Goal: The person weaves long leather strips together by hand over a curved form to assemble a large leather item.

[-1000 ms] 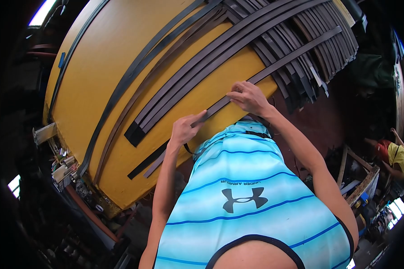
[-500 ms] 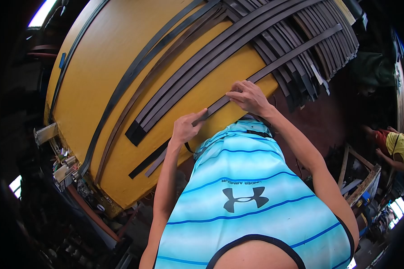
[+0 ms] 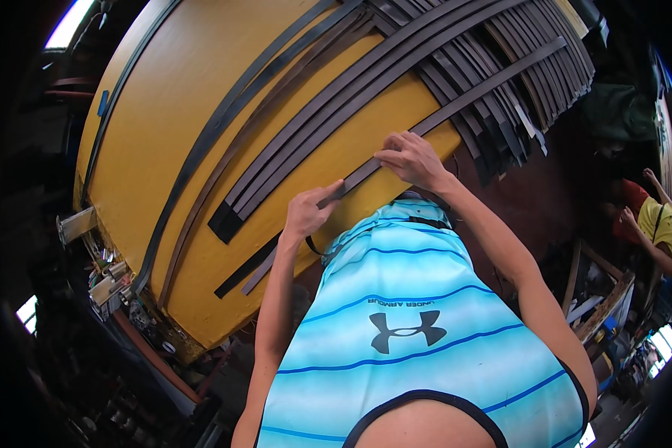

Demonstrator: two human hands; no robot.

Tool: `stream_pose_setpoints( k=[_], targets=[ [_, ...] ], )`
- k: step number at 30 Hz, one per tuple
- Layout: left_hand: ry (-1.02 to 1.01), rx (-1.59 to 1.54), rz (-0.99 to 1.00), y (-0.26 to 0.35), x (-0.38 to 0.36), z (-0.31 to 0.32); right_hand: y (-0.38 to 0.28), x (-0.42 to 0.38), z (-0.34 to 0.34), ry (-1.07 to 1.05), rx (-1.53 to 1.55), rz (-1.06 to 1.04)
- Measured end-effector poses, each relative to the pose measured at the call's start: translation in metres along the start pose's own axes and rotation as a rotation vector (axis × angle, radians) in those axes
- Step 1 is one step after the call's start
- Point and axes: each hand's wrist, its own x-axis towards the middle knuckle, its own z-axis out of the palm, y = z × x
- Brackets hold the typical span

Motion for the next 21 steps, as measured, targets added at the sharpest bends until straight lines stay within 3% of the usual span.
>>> stream_pose_setpoints(
  k=[13, 16, 21],
  targets=[
    [0.046, 0.088, 0.086, -0.008, 0.001, 0.006, -0.012, -0.005, 0.004, 0.009, -0.089, 0.038],
    [0.054, 0.083, 0.104, -0.008, 0.000, 0.006, -0.023, -0.015, 0.015, 0.003, -0.148, 0.108],
    [0.033, 0.071, 0.074, -0.005, 0.001, 0.005, -0.064, -0.029, 0.048, -0.086, -0.104, 0.056]
  ],
)
